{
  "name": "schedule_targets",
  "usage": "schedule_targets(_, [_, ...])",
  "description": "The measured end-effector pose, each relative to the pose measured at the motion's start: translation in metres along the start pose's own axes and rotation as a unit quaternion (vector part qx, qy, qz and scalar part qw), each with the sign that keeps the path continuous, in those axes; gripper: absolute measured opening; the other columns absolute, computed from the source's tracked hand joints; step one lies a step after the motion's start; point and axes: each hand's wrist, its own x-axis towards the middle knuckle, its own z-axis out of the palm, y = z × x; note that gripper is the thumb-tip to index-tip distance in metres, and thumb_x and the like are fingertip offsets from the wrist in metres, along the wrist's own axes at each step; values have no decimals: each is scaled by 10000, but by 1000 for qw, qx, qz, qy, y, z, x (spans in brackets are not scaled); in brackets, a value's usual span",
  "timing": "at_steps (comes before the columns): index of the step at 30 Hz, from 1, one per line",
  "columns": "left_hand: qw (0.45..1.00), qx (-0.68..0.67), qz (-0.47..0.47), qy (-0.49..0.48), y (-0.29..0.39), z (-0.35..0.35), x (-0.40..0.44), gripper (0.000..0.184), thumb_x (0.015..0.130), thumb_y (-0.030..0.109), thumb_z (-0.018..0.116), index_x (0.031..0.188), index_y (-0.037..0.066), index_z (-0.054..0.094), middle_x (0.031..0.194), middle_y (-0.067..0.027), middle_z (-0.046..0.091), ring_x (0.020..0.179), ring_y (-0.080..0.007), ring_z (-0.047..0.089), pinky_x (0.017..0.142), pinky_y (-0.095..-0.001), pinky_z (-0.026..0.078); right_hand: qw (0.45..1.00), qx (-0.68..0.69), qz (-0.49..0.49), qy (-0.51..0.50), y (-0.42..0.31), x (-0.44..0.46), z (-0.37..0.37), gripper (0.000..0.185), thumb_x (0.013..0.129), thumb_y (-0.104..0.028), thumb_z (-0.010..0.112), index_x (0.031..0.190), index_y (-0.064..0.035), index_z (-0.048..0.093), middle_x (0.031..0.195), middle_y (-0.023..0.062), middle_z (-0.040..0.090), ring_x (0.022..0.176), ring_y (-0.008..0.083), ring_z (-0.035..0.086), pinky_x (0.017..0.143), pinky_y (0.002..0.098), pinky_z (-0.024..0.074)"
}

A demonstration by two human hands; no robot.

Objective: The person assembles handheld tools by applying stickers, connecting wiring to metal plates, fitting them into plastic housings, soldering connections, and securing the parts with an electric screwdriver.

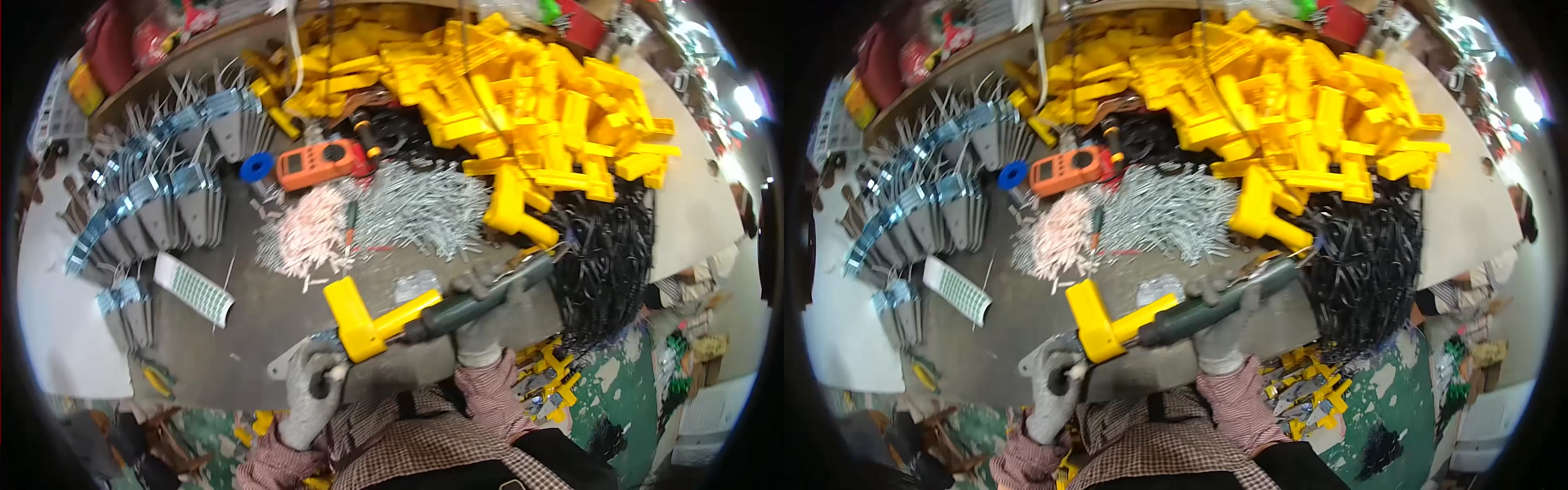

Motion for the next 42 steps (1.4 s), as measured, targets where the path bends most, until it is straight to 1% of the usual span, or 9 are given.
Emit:
schedule_targets(17, [995,-70,-50,-40,9,-9,16,146,784,101,761,851,40,647,942,-141,643,894,-348,627,795,-439,497,994,71,-1,-85,4,0,4,398,898,-448,720,1037,-124,534,813,-13,453,694,107,485,811,331,410])
schedule_targets(23, [999,3,2,-38,4,-18,21,320,782,196,793,1011,49,624,1016,-153,634,957,-349,617,833,-462,501,961,-246,49,-119,-34,-1,82,684,868,-555,705,1320,-114,443,1027,22,549,758,100,530,675,245,449])
schedule_targets(26, [984,153,53,-72,-9,-31,18,616,723,376,864,1129,20,567,1027,-158,627,941,-340,638,806,-450,532,558,-766,-106,-301,-86,12,84,540,881,-201,659,1359,-79,438,1256,127,530,1003,247,625,807,333,520])
schedule_targets(29, [998,-11,43,47,-48,-29,0,610,714,421,868,1077,15,593,922,-127,655,842,-312,677,707,-392,556,263,-888,-98,-363,-99,24,71,596,794,-29,712,1347,-97,500,1288,171,521,1106,375,584,929,412,515])
schedule_targets(31, [996,-62,-60,10,-31,-42,21,418,800,399,803,1033,79,670,748,-81,655,769,-257,702,661,-369,560,188,-947,-51,-255,-104,34,54,531,808,-74,700,1319,-147,575,1202,148,570,999,343,640,840,438,556])
schedule_targets(34, [963,196,101,-152,-34,-32,49,308,822,290,750,1075,121,705,1001,-84,627,926,-293,615,808,-413,505,96,-986,76,-113,-115,49,60,456,873,-176,670,1322,-205,596,1251,139,549,1045,338,620,871,447,533])
schedule_targets(37, [958,244,88,-121,-19,-35,95,308,849,256,697,1104,82,685,1080,-158,593,1020,-339,568,841,-427,483,262,-860,-94,-428,-72,13,96,406,899,-207,647,1304,-220,616,1266,136,547,1169,343,538,1002,490,444])
schedule_targets(39, [934,307,88,-161,-26,-24,123,268,853,227,677,1039,34,669,1050,-181,602,1013,-352,577,846,-445,484,338,-756,14,-560,-37,1,67,412,911,-182,629,1321,-224,609,1295,127,542,1264,342,453,1103,515,324])
schedule_targets(42, [931,282,72,-219,-35,-10,147,156,710,143,757,770,15,691,831,-200,660,857,-358,654,795,-460,525,322,-766,87,-549,-41,17,22,464,938,-162,577,1394,-250,552,1383,126,482,1320,344,415,1144,526,272])
